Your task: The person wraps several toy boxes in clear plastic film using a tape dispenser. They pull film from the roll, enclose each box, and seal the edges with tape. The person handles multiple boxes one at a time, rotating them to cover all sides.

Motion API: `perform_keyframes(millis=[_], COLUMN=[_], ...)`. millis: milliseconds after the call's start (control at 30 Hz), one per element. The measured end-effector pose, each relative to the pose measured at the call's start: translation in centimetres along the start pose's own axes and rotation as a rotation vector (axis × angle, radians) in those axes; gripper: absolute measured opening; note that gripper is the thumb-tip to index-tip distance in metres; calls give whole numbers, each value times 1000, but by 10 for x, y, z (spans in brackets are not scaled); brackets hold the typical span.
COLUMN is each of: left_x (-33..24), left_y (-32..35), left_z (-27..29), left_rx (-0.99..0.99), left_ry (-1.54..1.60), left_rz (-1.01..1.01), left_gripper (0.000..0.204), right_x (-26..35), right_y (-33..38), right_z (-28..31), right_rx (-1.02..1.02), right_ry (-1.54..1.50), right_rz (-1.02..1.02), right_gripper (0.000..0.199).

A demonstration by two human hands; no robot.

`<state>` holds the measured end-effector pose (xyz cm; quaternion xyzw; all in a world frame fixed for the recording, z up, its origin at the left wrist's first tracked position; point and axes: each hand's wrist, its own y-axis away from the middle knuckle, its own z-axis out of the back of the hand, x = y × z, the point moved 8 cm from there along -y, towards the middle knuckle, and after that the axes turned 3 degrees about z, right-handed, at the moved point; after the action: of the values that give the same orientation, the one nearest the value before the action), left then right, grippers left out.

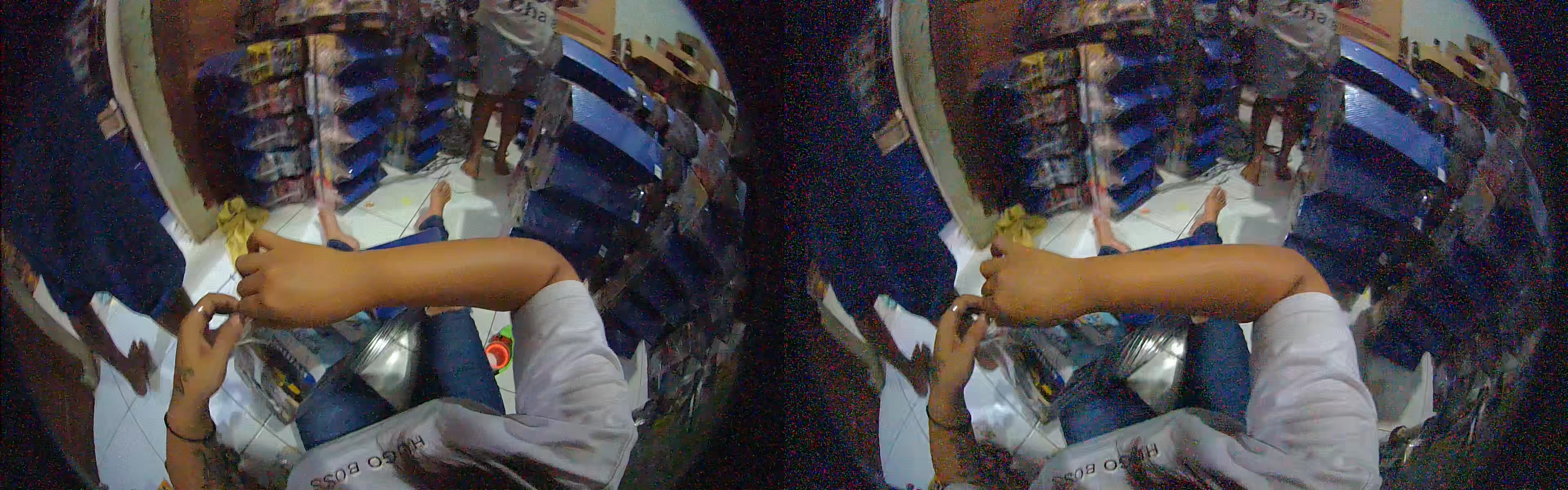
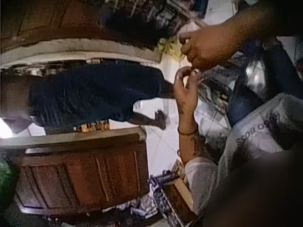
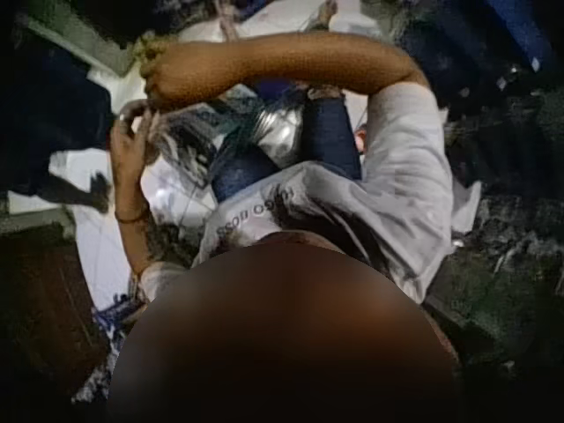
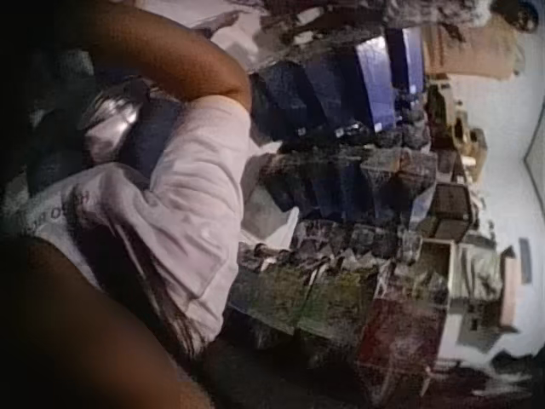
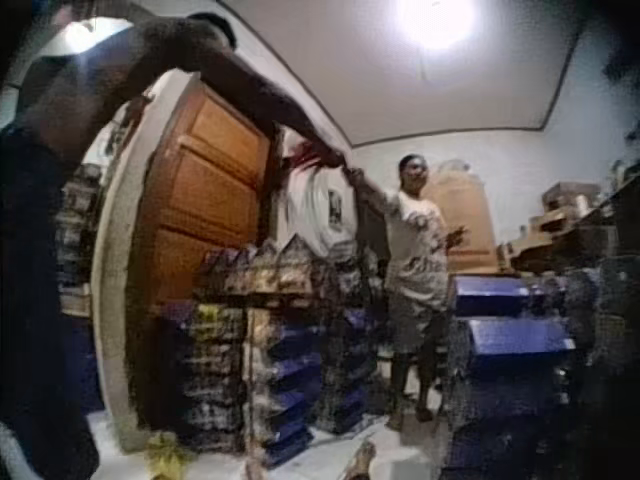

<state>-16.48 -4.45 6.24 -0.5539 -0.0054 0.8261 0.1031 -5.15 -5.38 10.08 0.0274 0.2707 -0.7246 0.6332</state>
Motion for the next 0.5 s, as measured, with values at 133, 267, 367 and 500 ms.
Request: perform_keyframes(millis=[133,267,367,500], left_x=[-20,-27,-34,-26], left_y=[6,10,15,10], left_z=[-2,1,-2,-6], left_rx=[5,-71,-121,-102], left_ry=[-318,-381,-420,-395], left_rz=[-249,-324,-361,-290], left_gripper=[13,11,11,8], right_x=[-15,-33,-34,-26], right_y=[-1,8,10,6], right_z=[-7,-6,3,-10], right_rx=[85,194,89,174], right_ry=[-224,-479,-375,-425], right_rz=[-43,-120,-144,-155], right_gripper=[21,23,21,19])
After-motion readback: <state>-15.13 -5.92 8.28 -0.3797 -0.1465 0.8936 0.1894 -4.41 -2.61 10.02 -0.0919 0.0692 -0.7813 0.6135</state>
